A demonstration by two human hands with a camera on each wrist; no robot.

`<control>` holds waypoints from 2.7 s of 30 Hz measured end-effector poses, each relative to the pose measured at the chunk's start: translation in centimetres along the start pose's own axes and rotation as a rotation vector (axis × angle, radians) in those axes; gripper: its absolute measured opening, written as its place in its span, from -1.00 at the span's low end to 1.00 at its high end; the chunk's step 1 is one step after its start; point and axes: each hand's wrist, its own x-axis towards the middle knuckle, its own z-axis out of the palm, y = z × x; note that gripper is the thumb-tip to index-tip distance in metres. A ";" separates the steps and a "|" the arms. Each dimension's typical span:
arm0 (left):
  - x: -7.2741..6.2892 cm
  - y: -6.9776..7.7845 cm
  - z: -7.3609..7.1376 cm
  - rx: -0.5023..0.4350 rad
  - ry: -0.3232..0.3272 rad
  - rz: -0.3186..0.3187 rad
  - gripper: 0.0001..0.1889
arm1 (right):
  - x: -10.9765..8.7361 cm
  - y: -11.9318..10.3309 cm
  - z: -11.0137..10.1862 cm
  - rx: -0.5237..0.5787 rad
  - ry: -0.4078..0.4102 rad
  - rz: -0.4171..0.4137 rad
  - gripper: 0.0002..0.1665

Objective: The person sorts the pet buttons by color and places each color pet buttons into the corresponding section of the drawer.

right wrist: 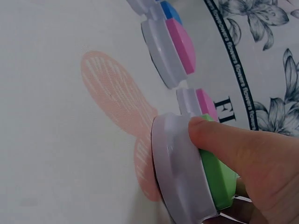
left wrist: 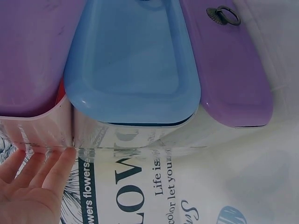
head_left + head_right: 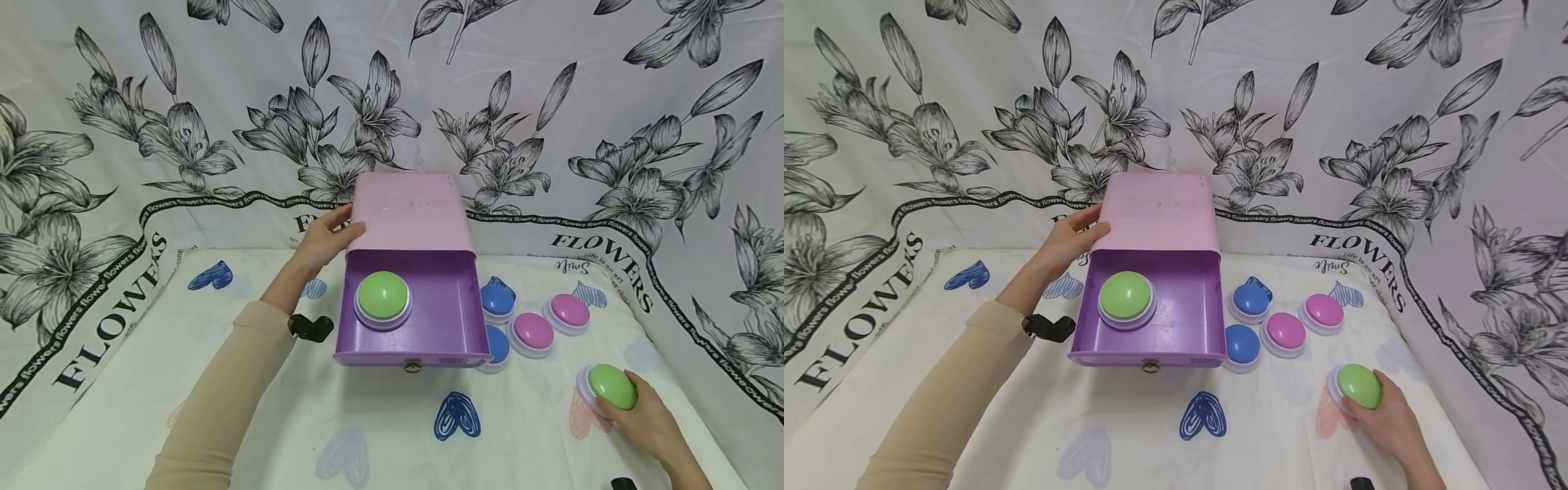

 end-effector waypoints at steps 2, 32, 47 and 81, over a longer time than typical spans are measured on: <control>0.0 0.0 0.0 -0.001 0.000 -0.002 -0.28 | 0.0 0.0 0.0 -0.001 0.007 0.003 0.07; -1.7 2.5 0.4 -0.005 -0.031 -0.020 -0.31 | 1.2 -5.2 -1.4 0.047 0.139 -0.160 0.05; -1.0 1.5 0.2 -0.022 -0.032 -0.006 -0.30 | 2.9 -9.5 -4.7 0.031 0.191 -0.313 0.00; -1.6 2.3 0.3 -0.027 -0.031 -0.018 -0.33 | 3.8 -21.8 -8.8 -0.064 0.139 -0.642 -0.04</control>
